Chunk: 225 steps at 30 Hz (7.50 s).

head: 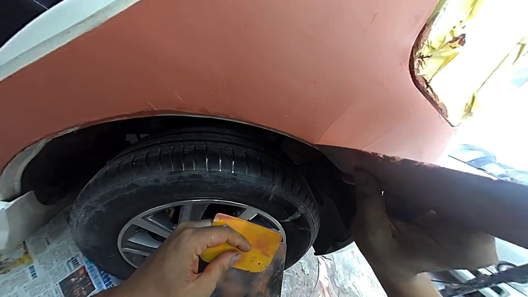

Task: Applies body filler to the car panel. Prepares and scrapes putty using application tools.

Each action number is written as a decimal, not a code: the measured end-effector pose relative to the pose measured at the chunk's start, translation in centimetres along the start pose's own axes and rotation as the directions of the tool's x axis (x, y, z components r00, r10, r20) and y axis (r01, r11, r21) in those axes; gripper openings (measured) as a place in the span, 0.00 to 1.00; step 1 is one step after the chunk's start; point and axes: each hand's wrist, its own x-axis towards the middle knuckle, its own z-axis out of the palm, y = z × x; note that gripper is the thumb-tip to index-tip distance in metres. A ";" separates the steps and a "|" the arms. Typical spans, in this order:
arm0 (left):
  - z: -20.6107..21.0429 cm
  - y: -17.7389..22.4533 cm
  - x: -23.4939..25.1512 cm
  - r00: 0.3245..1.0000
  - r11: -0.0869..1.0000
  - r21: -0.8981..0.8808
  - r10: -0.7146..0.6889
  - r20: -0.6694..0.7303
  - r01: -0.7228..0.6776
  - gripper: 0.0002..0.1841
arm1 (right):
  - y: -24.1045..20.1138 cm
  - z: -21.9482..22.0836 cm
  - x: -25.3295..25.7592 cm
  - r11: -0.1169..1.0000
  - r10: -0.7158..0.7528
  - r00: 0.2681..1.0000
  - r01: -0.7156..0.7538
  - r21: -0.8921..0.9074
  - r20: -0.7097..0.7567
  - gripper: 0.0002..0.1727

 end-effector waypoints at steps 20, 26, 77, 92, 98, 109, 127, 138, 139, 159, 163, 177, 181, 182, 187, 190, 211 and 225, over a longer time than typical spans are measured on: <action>-0.3 0.5 0.1 0.999 0.999 0.018 0.035 -0.013 -0.035 0.08 | 0.1 -1.3 0.9 0.999 0.024 0.993 -0.021 -0.024 0.113 0.16; -0.6 0.2 -0.3 1.000 1.000 0.022 -0.003 -0.018 0.003 0.08 | 0.0 -1.5 0.0 0.998 0.046 0.997 -0.044 -0.040 0.062 0.18; 1.5 8.8 10.4 0.925 0.921 -0.093 -0.379 0.023 0.379 0.42 | -0.2 -0.5 0.4 0.999 0.045 0.998 -0.045 -0.004 0.046 0.24; 1.5 9.3 10.2 0.928 0.924 -0.101 -0.372 -0.015 0.369 0.41 | -0.2 -0.8 1.7 0.996 0.071 0.989 -0.078 0.049 0.126 0.26; 1.3 9.4 10.0 0.925 0.923 -0.092 -0.378 -0.036 0.373 0.43 | -0.5 -0.3 1.2 0.999 0.024 0.995 -0.027 0.020 0.100 0.24; 0.6 9.6 9.8 0.925 0.921 -0.107 -0.378 -0.022 0.374 0.42 | -0.6 0.1 1.8 0.998 -0.025 0.995 0.030 -0.051 0.095 0.23; 0.5 9.7 9.5 0.927 0.923 -0.128 -0.372 -0.057 0.362 0.42 | -0.5 0.2 2.4 0.992 -0.069 0.989 0.082 -0.095 0.129 0.19; -0.1 9.9 9.3 0.929 0.927 -0.133 -0.361 -0.074 0.350 0.42 | -0.8 0.7 2.6 0.985 -0.067 0.990 0.086 -0.149 0.126 0.19; -0.2 9.9 9.3 0.928 0.926 -0.130 -0.364 -0.073 0.353 0.42 | -0.8 0.8 2.6 0.988 -0.066 0.989 0.083 -0.126 0.131 0.20; -1.5 9.5 8.3 0.935 0.940 -0.127 -0.333 -0.126 0.318 0.39 | -1.9 3.0 3.5 0.999 -0.023 0.992 0.027 -0.028 0.125 0.24; -2.1 9.5 7.9 0.929 0.937 -0.125 -0.341 -0.140 0.325 0.39 | -2.2 3.6 3.6 0.999 -0.022 0.990 0.028 -0.038 0.141 0.23; -4.3 8.8 6.1 0.926 0.941 -0.182 -0.318 -0.204 0.284 0.39 | -3.9 6.3 4.4 0.997 -0.050 0.977 0.060 -0.042 0.207 0.21; -5.1 8.7 5.4 0.924 0.935 -0.225 -0.320 -0.209 0.273 0.39 | -4.4 7.4 4.6 0.998 -0.030 0.978 0.042 -0.054 0.204 0.18; -5.2 8.6 5.3 0.926 0.937 -0.228 -0.312 -0.213 0.264 0.38 | -4.5 7.7 4.5 0.997 -0.029 0.980 0.042 -0.058 0.195 0.18; -5.9 8.3 4.5 0.917 0.940 -0.230 -0.309 -0.252 0.253 0.38 | -5.3 8.8 5.0 0.998 -0.039 0.973 0.051 -0.046 0.229 0.17; -6.4 8.2 4.0 0.910 0.934 -0.252 -0.318 -0.266 0.253 0.38 | -5.7 9.4 5.3 0.996 -0.060 0.964 0.074 -0.045 0.258 0.15; -8.5 7.7 1.2 0.882 0.904 -0.374 -0.338 -0.328 0.207 0.38 | -8.0 12.9 6.8 0.984 -0.162 0.917 0.179 -0.014 0.364 0.09; -9.7 8.8 1.2 0.869 0.904 -0.294 -0.395 -0.297 0.310 0.36 | -9.5 12.6 8.6 0.991 -0.100 0.888 0.129 -0.036 0.449 0.17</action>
